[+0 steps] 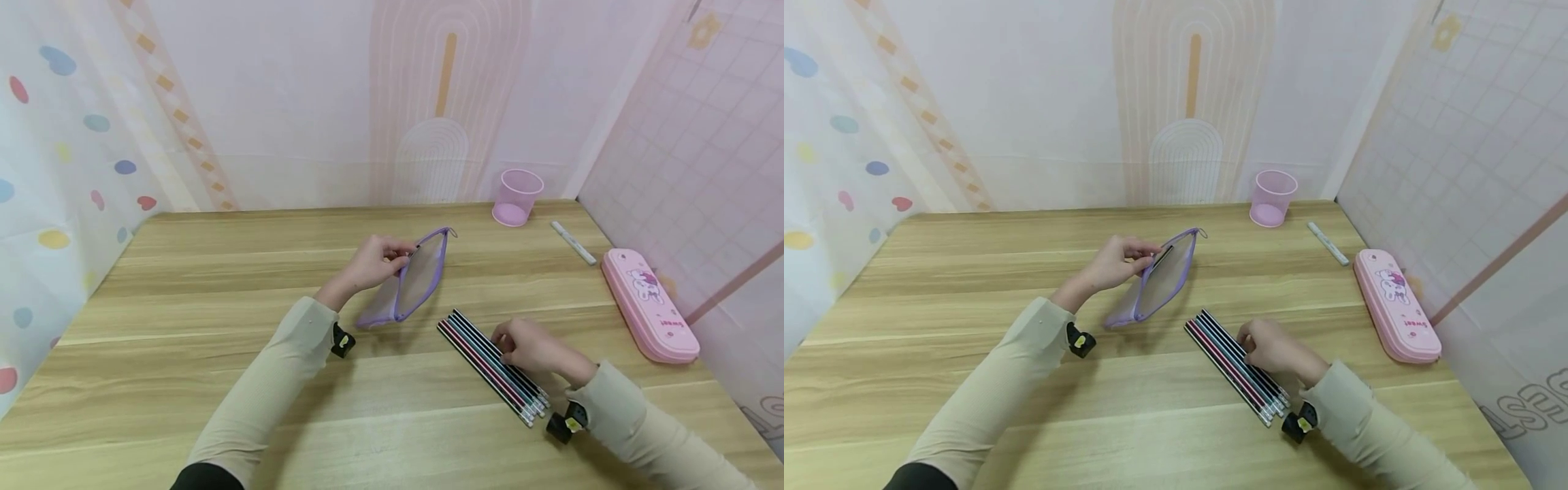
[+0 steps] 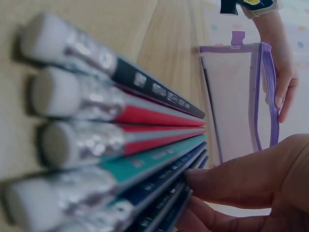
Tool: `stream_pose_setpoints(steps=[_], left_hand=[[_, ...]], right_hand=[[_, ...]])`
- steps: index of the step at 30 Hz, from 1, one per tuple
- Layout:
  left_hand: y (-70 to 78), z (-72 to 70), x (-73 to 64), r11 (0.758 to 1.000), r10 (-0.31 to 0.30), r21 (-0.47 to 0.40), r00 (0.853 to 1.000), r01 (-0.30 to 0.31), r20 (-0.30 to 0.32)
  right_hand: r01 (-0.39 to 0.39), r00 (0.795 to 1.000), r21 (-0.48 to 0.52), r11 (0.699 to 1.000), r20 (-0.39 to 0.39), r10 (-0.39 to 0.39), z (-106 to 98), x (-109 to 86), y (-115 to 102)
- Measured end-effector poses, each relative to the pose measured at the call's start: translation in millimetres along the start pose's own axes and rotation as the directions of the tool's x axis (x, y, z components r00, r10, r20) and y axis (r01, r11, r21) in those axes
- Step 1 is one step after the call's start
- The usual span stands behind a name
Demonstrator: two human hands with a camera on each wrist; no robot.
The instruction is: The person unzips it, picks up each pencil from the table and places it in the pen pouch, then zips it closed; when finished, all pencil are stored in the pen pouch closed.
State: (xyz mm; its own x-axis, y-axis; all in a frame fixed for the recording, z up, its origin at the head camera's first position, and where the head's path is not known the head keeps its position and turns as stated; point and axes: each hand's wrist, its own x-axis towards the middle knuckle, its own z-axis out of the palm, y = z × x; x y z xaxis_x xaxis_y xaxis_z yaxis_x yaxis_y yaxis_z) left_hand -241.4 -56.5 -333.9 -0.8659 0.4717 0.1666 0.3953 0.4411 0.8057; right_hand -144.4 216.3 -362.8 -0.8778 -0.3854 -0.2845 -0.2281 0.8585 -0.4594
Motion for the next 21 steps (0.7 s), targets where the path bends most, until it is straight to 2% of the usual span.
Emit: stream_pose_setpoints(steps=[8, 14, 18, 21], left_hand=[[-0.7, 2.1, 1.7, 1.0, -0.006, 0.019, 1.0, 0.006, 0.0], [-2.8, 4.2, 0.5, 1.0, -0.003, 0.018, 1.0, 0.003, 0.001], [-4.4, 4.5, 0.7, 1.0, -0.002, 0.013, 1.0, 0.002, 0.002], [-5.1, 4.3, 1.7, 1.0, -0.01, 0.012, 1.0, 0.01, 0.001]], right_hand=[[0.041, 0.999, 0.055, 0.998, -0.024, -0.04, 3.6, -2.6, 9.2], [0.089, 0.996, 0.167, 0.982, -0.035, -0.085, 0.9, -1.7, 17.6], [0.164, 0.983, 0.227, 0.96, -0.116, -0.141, -5.8, 4.2, 18.5], [0.178, 0.973, 0.269, 0.947, -0.193, -0.129, -12.2, 11.7, 12.5]])
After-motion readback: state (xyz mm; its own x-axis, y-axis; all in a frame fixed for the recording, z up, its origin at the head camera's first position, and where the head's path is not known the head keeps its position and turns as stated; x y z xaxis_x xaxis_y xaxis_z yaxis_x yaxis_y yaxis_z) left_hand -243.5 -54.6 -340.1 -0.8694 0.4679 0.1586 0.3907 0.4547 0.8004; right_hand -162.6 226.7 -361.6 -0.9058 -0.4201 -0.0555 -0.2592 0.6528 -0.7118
